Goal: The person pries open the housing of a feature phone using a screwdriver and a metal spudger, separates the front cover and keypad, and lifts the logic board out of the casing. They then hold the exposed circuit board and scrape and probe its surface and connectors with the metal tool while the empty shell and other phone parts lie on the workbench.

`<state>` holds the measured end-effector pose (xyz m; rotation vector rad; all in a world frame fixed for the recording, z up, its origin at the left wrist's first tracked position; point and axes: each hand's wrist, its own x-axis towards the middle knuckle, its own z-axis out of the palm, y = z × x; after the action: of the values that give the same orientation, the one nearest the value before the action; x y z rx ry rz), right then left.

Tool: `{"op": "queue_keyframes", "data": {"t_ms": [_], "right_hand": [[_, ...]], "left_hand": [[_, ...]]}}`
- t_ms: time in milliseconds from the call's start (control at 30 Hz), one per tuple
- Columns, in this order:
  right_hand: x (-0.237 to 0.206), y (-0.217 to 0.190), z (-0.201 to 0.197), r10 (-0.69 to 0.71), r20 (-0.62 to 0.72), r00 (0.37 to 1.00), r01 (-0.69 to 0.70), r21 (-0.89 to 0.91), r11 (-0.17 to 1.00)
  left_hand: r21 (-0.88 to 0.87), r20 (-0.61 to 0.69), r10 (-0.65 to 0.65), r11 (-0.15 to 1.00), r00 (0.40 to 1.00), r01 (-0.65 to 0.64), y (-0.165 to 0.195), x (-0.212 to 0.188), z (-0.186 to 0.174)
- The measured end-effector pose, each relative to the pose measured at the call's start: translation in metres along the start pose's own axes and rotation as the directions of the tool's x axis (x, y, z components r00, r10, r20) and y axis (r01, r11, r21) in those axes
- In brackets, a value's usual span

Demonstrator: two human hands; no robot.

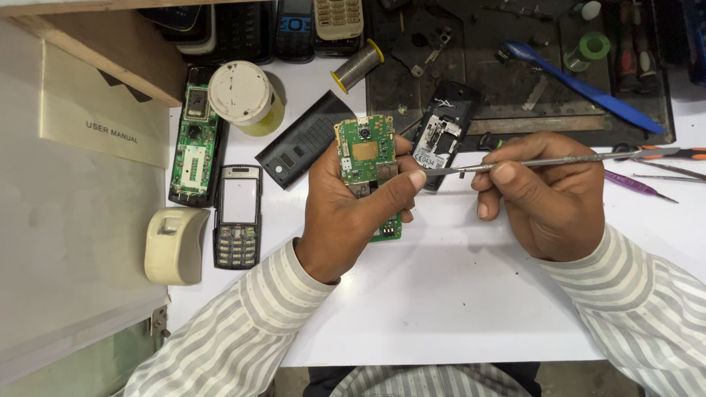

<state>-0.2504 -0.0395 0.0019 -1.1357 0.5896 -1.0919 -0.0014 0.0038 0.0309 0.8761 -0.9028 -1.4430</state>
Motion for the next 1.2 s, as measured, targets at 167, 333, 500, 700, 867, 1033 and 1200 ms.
{"op": "queue_keyframes", "data": {"t_ms": [167,333,500,700,867,1033,1200], "right_hand": [[0.000,0.000,0.000,0.006,0.003,1.000,-0.006,0.018,1.000],[0.000,0.001,0.001,-0.002,0.002,1.000,0.002,0.001,1.000],[0.000,0.002,0.000,-0.007,0.010,1.000,0.008,-0.030,1.000],[0.001,0.003,-0.002,-0.014,0.039,0.999,0.015,-0.022,1.000],[0.001,0.001,0.006,0.004,0.047,0.999,0.001,-0.096,0.995],[0.000,-0.007,0.014,0.059,0.092,0.994,-0.039,-0.204,0.978],[0.002,-0.012,0.018,0.087,0.085,0.993,-0.050,-0.368,0.929]], "left_hand": [[0.014,0.037,0.025,1.000,0.999,-0.025,-0.002,-0.001,-0.001],[0.043,0.046,0.016,0.999,0.999,-0.018,-0.002,0.000,-0.002],[0.036,0.053,0.015,0.999,0.998,-0.016,0.000,0.001,-0.002],[0.058,0.053,-0.008,0.998,0.999,0.005,0.000,0.000,-0.001],[0.026,0.060,-0.049,0.999,0.997,0.047,-0.001,0.001,0.000],[0.046,0.069,-0.087,0.995,0.994,0.084,-0.004,0.002,0.002],[0.052,0.089,-0.085,0.995,0.992,0.081,-0.008,0.003,0.004]]}}
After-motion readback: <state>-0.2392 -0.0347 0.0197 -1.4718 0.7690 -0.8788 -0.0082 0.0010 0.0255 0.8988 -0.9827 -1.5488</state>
